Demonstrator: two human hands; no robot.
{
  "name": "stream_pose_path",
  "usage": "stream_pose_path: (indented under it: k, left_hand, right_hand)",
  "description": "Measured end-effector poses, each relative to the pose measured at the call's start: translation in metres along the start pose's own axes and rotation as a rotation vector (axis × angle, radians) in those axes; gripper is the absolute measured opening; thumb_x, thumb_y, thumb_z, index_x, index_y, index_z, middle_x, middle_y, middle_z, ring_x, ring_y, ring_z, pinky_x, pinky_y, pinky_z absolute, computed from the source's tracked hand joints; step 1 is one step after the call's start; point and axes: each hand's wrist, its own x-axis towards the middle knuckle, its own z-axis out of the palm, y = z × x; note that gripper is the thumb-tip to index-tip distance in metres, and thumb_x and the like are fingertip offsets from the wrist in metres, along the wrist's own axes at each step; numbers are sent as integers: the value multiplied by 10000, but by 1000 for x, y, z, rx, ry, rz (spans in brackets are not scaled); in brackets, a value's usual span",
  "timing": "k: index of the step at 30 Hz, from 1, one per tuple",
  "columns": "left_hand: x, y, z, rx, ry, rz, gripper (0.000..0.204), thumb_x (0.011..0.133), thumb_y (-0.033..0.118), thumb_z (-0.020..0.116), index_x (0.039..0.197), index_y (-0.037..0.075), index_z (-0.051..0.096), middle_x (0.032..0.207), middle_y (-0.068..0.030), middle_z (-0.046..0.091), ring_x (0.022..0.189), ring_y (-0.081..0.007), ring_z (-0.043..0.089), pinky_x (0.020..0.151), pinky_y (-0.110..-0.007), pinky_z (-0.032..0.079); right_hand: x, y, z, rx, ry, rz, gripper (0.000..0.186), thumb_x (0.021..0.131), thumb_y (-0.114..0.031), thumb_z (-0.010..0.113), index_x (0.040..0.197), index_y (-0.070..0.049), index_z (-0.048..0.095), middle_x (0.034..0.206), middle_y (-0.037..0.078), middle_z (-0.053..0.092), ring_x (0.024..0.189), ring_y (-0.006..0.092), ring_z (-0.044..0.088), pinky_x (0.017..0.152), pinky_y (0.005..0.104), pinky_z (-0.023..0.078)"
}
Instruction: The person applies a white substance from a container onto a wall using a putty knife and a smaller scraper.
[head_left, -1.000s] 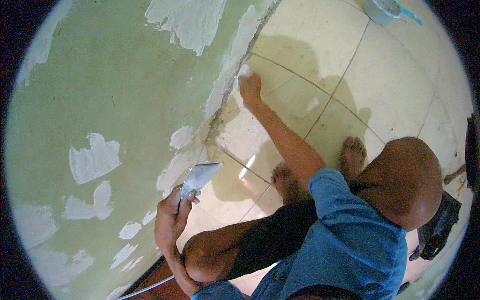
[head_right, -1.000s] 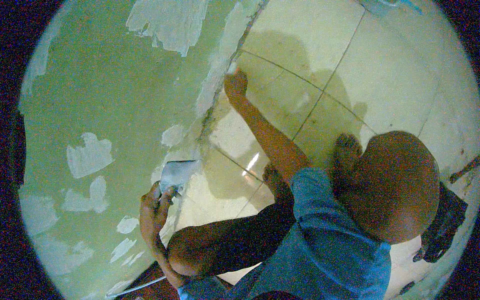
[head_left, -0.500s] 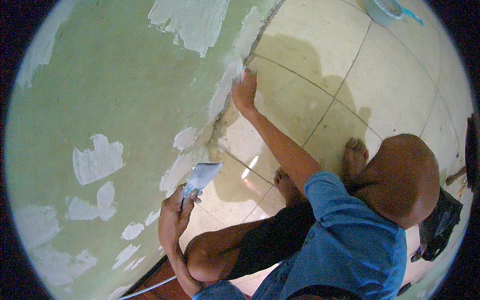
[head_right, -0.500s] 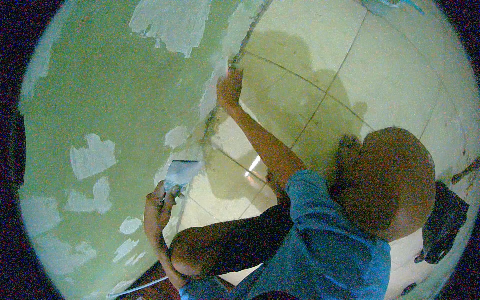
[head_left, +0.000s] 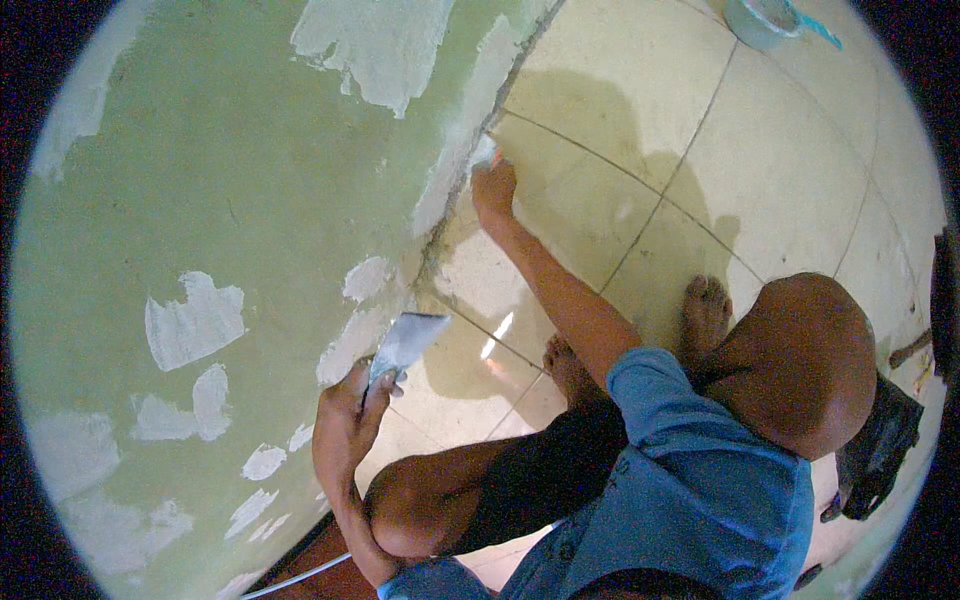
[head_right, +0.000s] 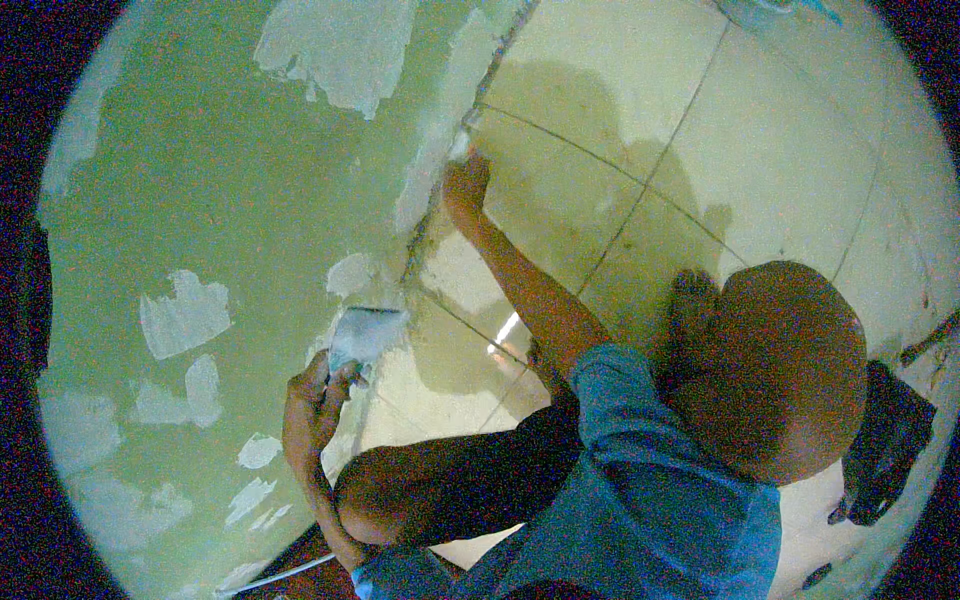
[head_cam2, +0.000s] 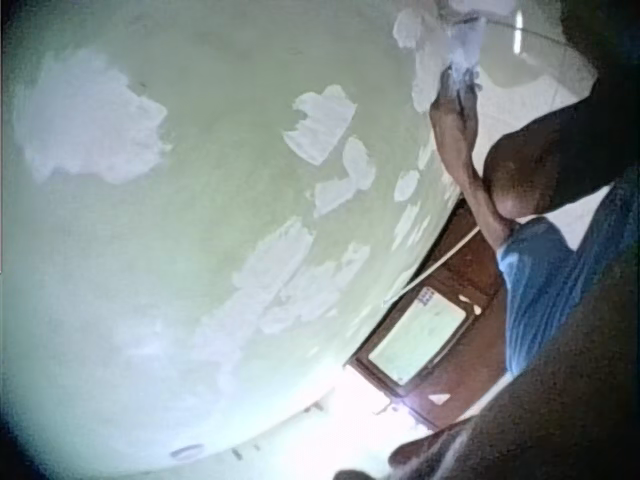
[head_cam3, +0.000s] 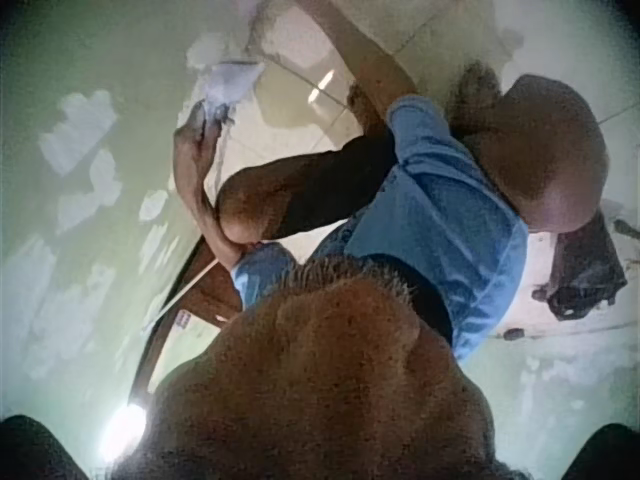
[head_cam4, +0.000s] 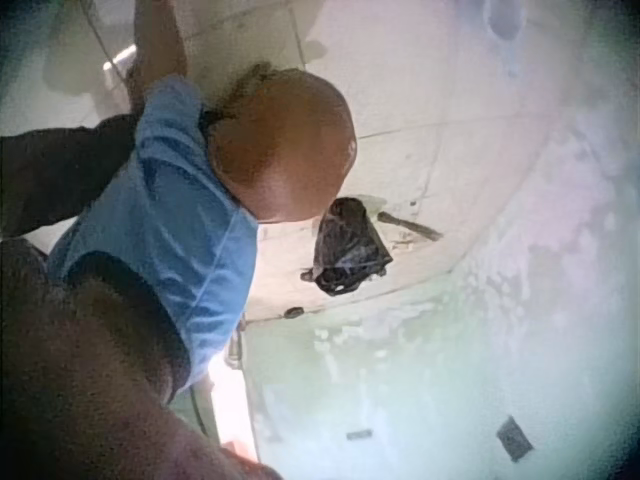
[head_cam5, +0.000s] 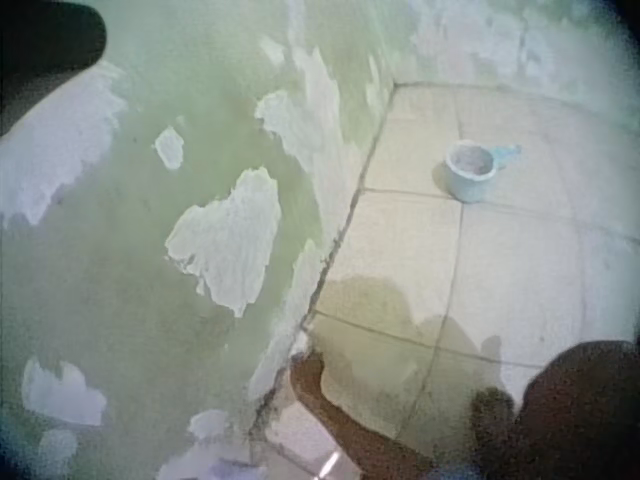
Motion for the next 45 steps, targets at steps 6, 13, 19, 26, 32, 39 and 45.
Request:
stream_pose_path:
  k: [6,13,19,26,32,39,45]
  left_hand:
    - [-11,-11,2,26,-22,-39,154,932,169,528,977,29,575,741,-110,657,645,-219,631,624,-324,488]
    - [-15,-15,0,2,-33,-52,149,926,159,531,973,25,575,755,-126,661,653,-251,638,630,-341,491]
    - [-22,-15,3,13,-27,-80,135,918,148,535,963,27,575,754,-128,660,640,-265,635,614,-348,488]
    - [-26,-24,2,18,-27,-30,132,911,133,538,991,33,572,749,-130,655,649,-268,637,617,-345,490]
    - [-25,-27,2,2,-21,-20,126,902,110,544,990,26,575,745,-123,651,648,-257,638,613,-335,490]
    - [-40,-16,-5,-41,54,-49,113,898,105,551,957,21,598,732,-118,640,624,-230,618,599,-316,484]
    - [-47,-20,3,-72,57,-16,134,887,100,554,984,23,607,724,-128,632,613,-249,611,596,-334,483]
  right_hand:
    - [17,-60,22,98,-11,-28,209,726,-100,648,840,66,592,939,250,588,867,324,583,727,434,458]
    - [-103,-23,6,380,-114,-271,251,746,-82,593,929,88,573,852,182,580,805,248,577,696,368,473]
    - [-30,40,33,136,104,-148,220,727,-39,526,904,87,564,768,186,586,728,302,582,676,387,462]
    - [-101,-44,39,25,48,-297,354,742,-14,537,1087,61,542,1040,235,584,993,381,551,869,411,437]
    - [-120,-25,-8,299,-184,-229,390,747,-18,561,1130,44,522,1052,237,555,1020,376,526,905,424,407]
    - [-102,-31,25,118,-62,-373,405,754,-29,571,1144,53,498,1070,247,537,1034,402,501,909,462,391]
    - [-145,42,27,333,-109,-309,479,808,-17,510,1278,31,433,1176,200,516,1160,322,474,988,389,369]
